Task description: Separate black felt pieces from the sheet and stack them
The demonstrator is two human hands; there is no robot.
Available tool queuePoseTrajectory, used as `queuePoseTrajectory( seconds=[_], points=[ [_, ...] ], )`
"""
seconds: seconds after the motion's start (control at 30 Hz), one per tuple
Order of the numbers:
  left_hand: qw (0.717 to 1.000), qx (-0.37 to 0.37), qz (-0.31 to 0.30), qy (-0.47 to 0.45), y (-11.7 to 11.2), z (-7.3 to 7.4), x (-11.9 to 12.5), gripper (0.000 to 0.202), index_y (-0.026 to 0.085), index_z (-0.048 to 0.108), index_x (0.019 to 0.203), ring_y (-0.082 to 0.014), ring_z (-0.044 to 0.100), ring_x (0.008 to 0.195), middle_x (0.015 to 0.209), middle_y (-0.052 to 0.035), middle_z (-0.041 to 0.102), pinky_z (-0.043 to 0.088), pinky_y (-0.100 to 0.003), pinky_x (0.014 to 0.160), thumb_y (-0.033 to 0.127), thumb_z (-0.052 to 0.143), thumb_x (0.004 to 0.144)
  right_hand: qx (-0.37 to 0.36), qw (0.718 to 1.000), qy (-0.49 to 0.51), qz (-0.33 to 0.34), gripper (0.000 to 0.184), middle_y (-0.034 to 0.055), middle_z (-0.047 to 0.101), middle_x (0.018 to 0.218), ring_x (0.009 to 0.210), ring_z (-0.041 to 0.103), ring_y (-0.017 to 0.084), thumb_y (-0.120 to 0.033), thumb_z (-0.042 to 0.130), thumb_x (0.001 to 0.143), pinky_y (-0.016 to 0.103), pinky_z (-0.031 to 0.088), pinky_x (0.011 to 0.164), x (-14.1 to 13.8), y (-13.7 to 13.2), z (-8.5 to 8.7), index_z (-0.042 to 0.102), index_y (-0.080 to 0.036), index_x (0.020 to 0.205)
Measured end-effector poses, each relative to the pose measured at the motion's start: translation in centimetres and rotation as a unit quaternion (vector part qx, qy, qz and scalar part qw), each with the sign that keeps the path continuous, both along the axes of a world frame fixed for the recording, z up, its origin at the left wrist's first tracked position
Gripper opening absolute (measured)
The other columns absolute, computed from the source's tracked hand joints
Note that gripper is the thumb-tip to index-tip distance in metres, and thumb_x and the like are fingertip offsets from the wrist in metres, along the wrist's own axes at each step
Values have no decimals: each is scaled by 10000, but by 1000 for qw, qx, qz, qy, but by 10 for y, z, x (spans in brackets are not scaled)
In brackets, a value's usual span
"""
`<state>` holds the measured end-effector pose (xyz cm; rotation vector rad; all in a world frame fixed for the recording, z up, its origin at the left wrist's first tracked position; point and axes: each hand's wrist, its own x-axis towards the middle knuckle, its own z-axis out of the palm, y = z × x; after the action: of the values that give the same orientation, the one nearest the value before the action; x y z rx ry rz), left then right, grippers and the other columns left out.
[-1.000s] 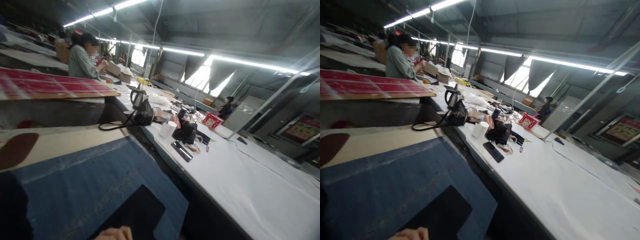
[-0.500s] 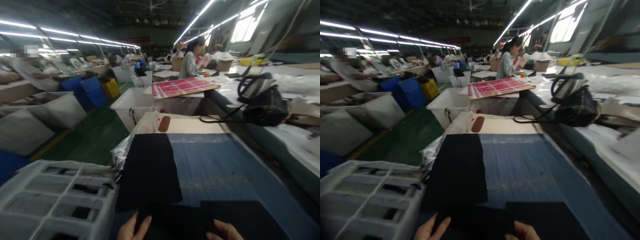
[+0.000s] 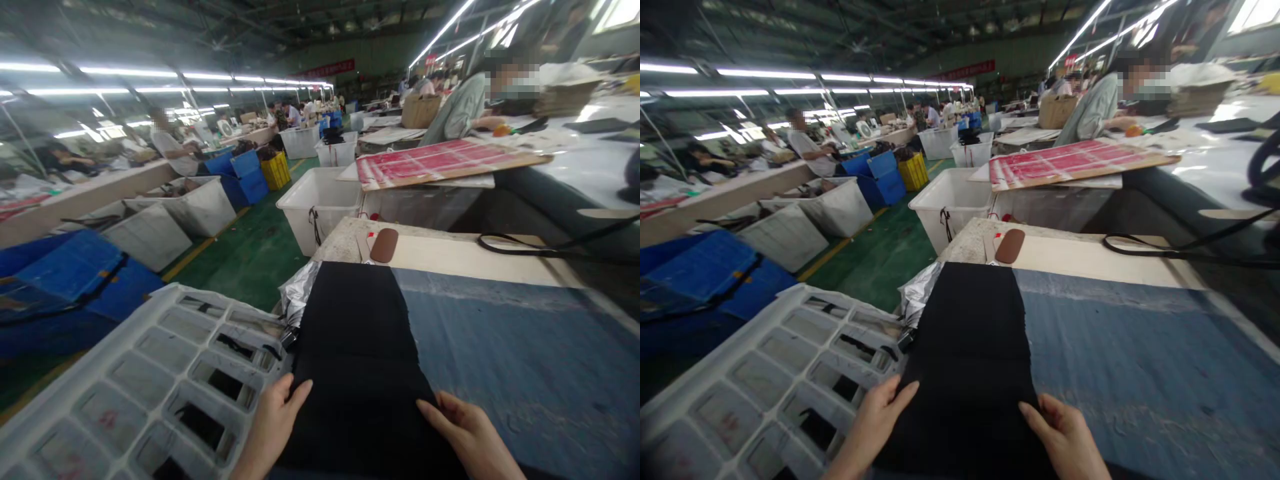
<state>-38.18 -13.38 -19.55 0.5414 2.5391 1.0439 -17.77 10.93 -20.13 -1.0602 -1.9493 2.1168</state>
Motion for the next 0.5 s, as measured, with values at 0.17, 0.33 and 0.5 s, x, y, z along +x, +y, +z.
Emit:
queuePoseTrajectory(
  seconds=[0.17,0.33,0.5],
  points=[
    [997,-50,-43,39,21,-6,-37,338,198,514,646,-133,483,562,553,34,499,299,-222,530,444,490,875,177,984,-35,5,426,-35,477,511,479,457,129,-594,560,763,243,337,451,-39,21,-27,529,-203,595],
    [996,-79,-24,39,29,-16,-49,279,196,525,641,-137,497,528,531,26,519,253,-241,525,365,526,862,319,943,-83,53,428,-50,382,496,486,385,122,-560,461,818,264,270,488,-46,31,-50,444,-215,567],
    [996,-80,-15,19,28,-20,-52,262,190,586,703,-154,571,590,592,-1,608,299,-234,547,384,526,869,322,937,-119,63,449,-37,411,514,507,419,141,-597,409,821,270,278,503,-43,31,-53,473,-219,588]
  ],
)
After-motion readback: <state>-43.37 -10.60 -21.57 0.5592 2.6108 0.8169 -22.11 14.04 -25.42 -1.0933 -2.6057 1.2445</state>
